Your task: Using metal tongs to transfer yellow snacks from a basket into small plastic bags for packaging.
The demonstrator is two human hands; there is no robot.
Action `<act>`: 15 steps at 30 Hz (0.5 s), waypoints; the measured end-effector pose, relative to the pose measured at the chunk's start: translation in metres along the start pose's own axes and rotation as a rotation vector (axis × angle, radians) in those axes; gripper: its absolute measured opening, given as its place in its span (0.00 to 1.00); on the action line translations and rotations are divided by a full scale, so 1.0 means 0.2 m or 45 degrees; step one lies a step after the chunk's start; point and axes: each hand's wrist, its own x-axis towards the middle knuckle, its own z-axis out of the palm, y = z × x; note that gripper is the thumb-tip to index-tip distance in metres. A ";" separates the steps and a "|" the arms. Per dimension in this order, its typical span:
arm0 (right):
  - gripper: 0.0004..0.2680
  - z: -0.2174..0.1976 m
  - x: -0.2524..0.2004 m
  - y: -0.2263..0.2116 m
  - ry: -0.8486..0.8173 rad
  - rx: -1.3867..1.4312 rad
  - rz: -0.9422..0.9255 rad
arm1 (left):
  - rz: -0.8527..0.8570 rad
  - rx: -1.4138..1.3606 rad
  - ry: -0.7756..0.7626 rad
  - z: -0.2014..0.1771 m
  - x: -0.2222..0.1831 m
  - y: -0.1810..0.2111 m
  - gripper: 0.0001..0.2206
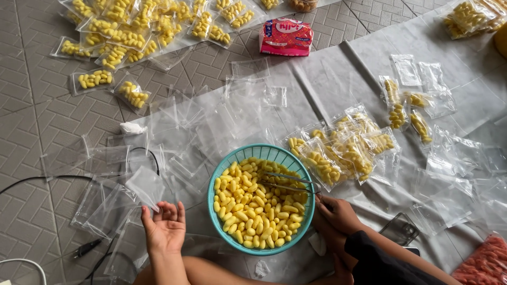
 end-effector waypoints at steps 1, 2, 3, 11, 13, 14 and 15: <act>0.15 0.00 0.00 -0.01 -0.006 -0.006 -0.008 | 0.005 -0.010 0.004 0.01 -0.04 -0.02 0.16; 0.15 -0.01 0.01 -0.02 -0.017 0.002 0.020 | -0.096 -0.117 0.042 0.03 -0.08 -0.04 0.21; 0.15 -0.01 0.00 -0.03 -0.033 0.006 0.051 | -0.199 -0.227 0.084 0.03 -0.13 -0.06 0.25; 0.14 -0.01 0.00 -0.05 -0.020 -0.011 0.067 | -0.427 -0.296 -0.614 0.12 -0.23 -0.09 0.38; 0.14 0.00 0.00 -0.05 -0.013 -0.006 0.058 | -0.396 -0.224 -0.677 0.12 -0.23 -0.10 0.37; 0.14 0.00 0.00 -0.04 -0.007 -0.012 0.046 | -0.436 -0.202 -0.887 0.13 -0.23 -0.10 0.39; 0.13 0.01 0.00 -0.03 -0.004 -0.016 0.035 | -0.474 -0.175 -1.094 0.13 -0.24 -0.09 0.40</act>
